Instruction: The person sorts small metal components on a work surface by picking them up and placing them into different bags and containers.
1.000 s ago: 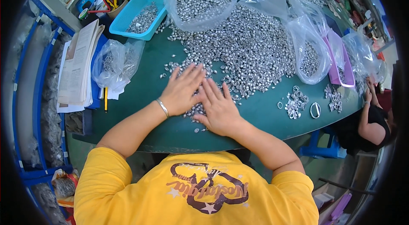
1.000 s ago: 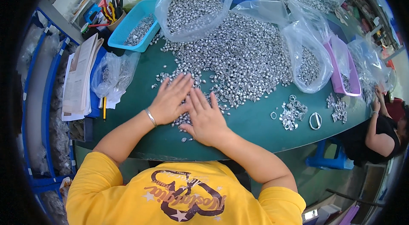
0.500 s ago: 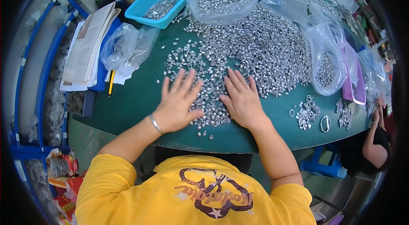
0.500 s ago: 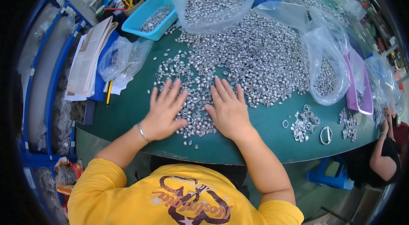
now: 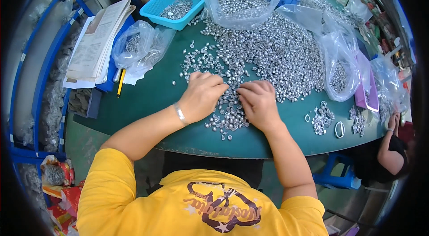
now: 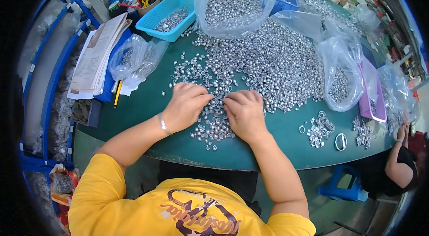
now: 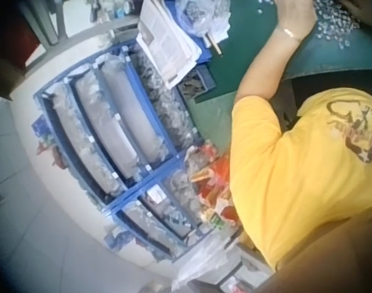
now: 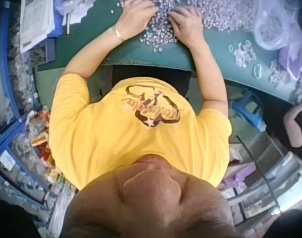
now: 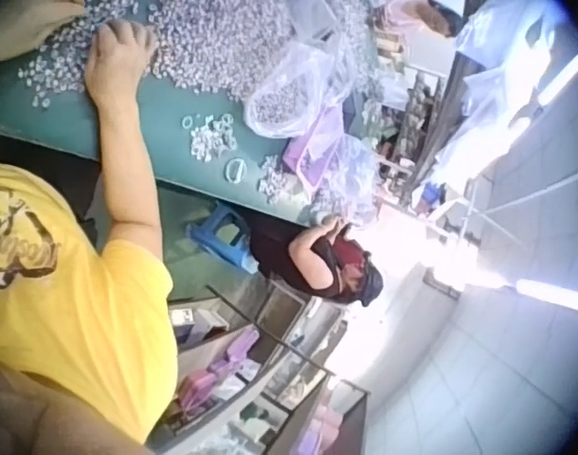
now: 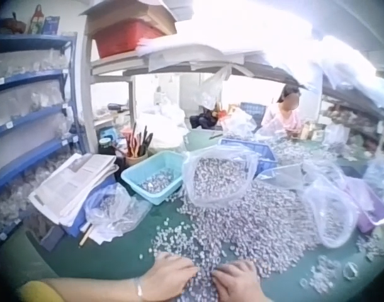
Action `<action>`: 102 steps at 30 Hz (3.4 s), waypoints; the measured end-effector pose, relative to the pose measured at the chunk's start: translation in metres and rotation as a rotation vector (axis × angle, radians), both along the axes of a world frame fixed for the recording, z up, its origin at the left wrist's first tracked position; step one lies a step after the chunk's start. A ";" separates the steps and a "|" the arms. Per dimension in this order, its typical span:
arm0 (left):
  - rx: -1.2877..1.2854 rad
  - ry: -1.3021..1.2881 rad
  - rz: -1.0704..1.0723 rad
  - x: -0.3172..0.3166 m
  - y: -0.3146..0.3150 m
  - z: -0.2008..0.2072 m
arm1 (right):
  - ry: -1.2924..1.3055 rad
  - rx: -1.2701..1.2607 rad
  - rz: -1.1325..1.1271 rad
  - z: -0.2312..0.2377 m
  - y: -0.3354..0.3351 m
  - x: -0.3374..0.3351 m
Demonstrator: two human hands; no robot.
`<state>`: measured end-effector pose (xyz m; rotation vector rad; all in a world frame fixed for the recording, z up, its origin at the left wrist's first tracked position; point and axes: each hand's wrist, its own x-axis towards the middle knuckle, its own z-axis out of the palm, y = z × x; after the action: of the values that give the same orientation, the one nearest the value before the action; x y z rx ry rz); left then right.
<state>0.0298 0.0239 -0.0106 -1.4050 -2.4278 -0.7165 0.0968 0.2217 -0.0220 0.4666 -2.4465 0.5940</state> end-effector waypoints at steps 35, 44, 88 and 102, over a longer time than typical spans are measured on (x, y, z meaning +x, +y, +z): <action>0.761 -1.843 -0.184 -0.020 0.007 -0.001 | -0.275 -0.587 0.020 -0.004 0.002 -0.006; 0.773 -1.925 -0.216 -0.018 0.006 0.001 | -0.619 -1.428 0.284 -0.001 0.019 -0.001; 0.516 -0.733 0.229 -0.038 0.013 0.005 | -0.464 -0.546 -0.257 0.009 0.017 -0.058; 0.037 -0.170 0.093 -0.085 0.041 -0.014 | -0.288 -0.052 -0.223 0.000 -0.002 -0.068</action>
<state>-0.0553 0.0648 -0.0247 -1.2551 -2.5736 -0.8857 0.0292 0.2201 -0.0216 0.0878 -2.6976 0.6652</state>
